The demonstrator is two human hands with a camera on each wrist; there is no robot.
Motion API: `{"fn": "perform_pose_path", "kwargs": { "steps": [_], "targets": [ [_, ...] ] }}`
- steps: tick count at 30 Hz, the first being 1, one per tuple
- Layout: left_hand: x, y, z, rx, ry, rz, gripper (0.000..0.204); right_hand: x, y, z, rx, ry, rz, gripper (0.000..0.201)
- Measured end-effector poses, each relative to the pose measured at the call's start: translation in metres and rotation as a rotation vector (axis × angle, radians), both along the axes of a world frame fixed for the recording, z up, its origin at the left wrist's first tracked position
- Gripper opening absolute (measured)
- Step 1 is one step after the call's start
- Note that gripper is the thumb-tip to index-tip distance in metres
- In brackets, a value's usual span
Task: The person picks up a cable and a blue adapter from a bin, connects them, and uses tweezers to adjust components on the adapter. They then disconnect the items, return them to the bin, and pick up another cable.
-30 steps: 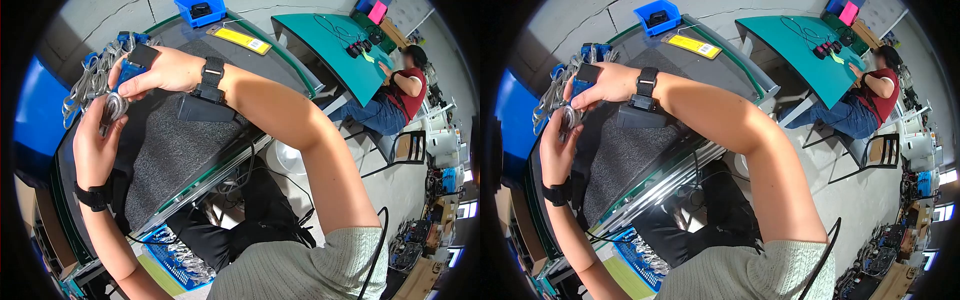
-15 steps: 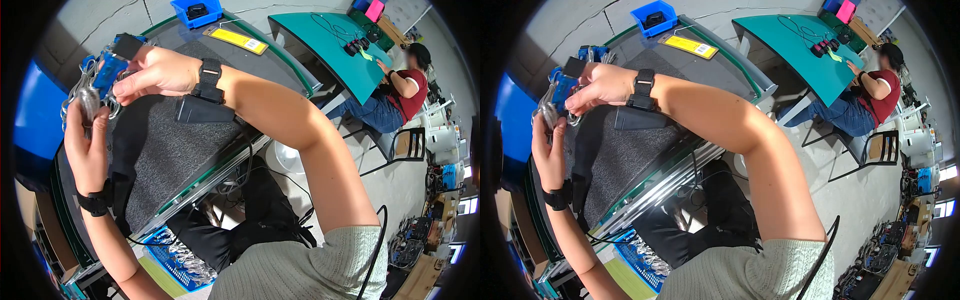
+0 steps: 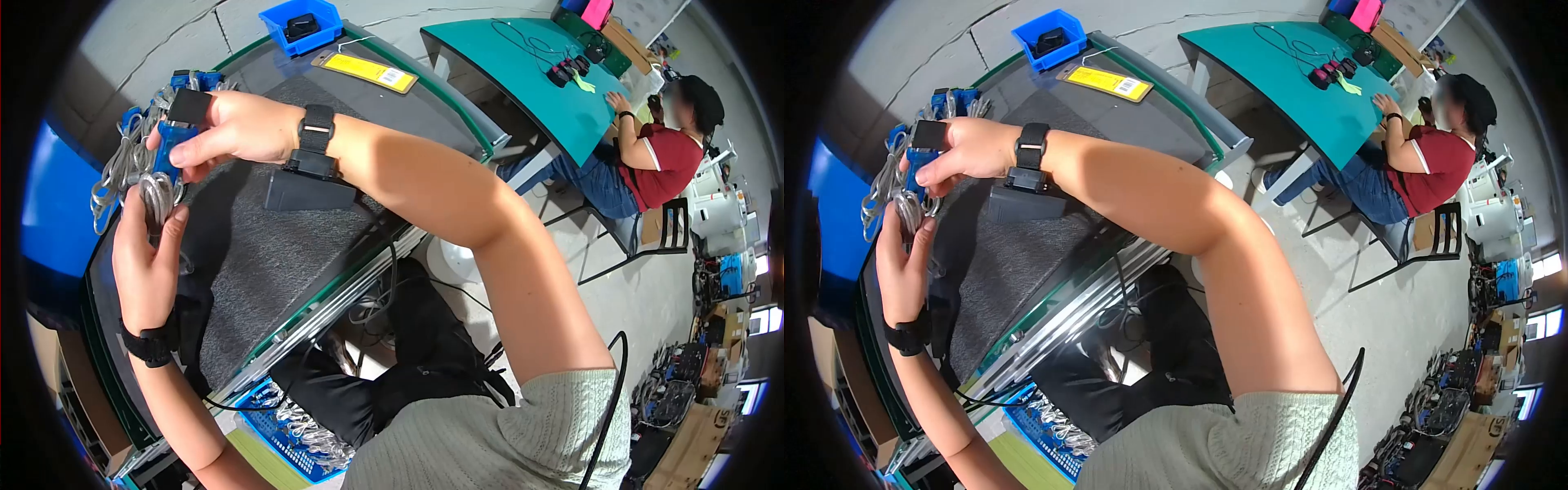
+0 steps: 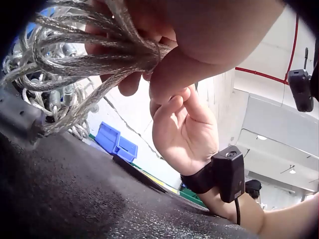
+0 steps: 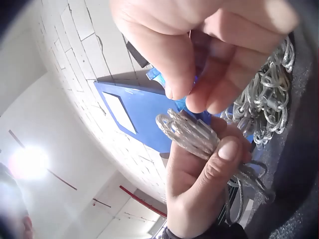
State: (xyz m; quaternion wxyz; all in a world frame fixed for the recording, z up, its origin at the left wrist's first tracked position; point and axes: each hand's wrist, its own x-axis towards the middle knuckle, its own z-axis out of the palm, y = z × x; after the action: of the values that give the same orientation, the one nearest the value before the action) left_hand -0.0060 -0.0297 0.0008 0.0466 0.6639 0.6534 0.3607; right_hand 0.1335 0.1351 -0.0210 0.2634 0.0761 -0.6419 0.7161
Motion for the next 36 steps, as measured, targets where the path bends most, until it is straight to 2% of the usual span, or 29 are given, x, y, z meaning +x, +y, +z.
{"fn": "perform_pose_path", "kwargs": {
  "steps": [2,4,5,7,10,12,14,16,17,18,20,22,23,24,26,28,31,34,36],
  "targets": [
    [-0.002,-0.001,-0.003,0.022,-0.021,-0.006,0.028,-0.001,0.002,-0.001,0.014,-0.042,-0.018,0.034],
    [-0.007,0.0,-0.004,0.046,-0.038,-0.008,0.028,0.0,0.003,0.0,0.114,-0.237,-0.173,0.034],
    [-0.01,0.0,-0.005,0.065,-0.053,-0.021,0.03,-0.003,0.007,-0.002,0.167,-0.266,-0.175,0.035],
    [-0.015,0.001,-0.008,0.099,-0.034,-0.013,0.038,-0.001,0.009,-0.003,0.143,-0.21,-0.158,0.034],
    [-0.012,0.007,-0.015,0.166,-0.123,-0.013,0.036,-0.002,0.011,-0.003,0.126,-0.156,-0.104,0.032],
    [-0.018,0.008,-0.02,0.082,0.012,0.044,0.042,-0.007,0.01,-0.005,0.151,-0.059,-0.07,0.029],
    [-0.021,0.01,-0.021,0.018,-0.007,0.019,0.043,-0.002,0.001,-0.002,0.165,-0.06,-0.097,0.027],
    [-0.022,0.01,-0.019,0.027,-0.005,0.035,0.042,-0.007,0.0,-0.006,0.29,-0.046,-0.141,0.026],
    [-0.023,0.01,-0.019,0.052,0.063,0.01,0.042,-0.002,-0.004,0.0,0.275,-0.111,-0.166,0.023],
    [-0.023,0.009,-0.018,0.074,0.131,-0.013,0.042,-0.014,0.008,-0.012,0.226,-0.122,-0.164,0.031],
    [-0.011,0.007,-0.01,0.067,0.107,-0.006,0.041,-0.01,0.006,-0.008,0.241,-0.171,-0.214,0.031],
    [-0.014,0.006,-0.011,0.163,0.211,0.039,0.041,-0.007,0.001,-0.003,0.181,-0.049,-0.217,0.031],
    [-0.011,0.007,-0.007,0.246,0.239,0.026,0.04,-0.002,-0.004,0.001,0.174,-0.062,-0.269,0.033],
    [-0.01,0.009,-0.005,0.217,0.036,-0.016,0.04,0.001,-0.007,0.004,0.167,-0.075,-0.321,0.034],
    [-0.009,0.006,0.004,0.224,0.047,0.02,0.039,-0.001,-0.004,0.001,0.145,-0.124,-0.383,0.033],
    [-0.009,0.005,0.005,0.333,0.135,0.051,0.038,-0.001,-0.002,0.0,0.07,-0.208,-0.373,0.04],
    [-0.016,0.008,-0.003,0.32,0.098,0.074,0.046,0.001,0.0,0.0,-0.081,-0.224,-0.286,0.04],
    [-0.014,0.002,-0.002,0.181,0.17,0.113,0.042,0.002,-0.001,0.002,0.002,-0.173,-0.23,0.034],
    [-0.018,0.001,-0.002,0.173,0.219,0.127,0.041,0.001,-0.001,0.003,0.037,-0.139,-0.186,0.031]
  ]
}}
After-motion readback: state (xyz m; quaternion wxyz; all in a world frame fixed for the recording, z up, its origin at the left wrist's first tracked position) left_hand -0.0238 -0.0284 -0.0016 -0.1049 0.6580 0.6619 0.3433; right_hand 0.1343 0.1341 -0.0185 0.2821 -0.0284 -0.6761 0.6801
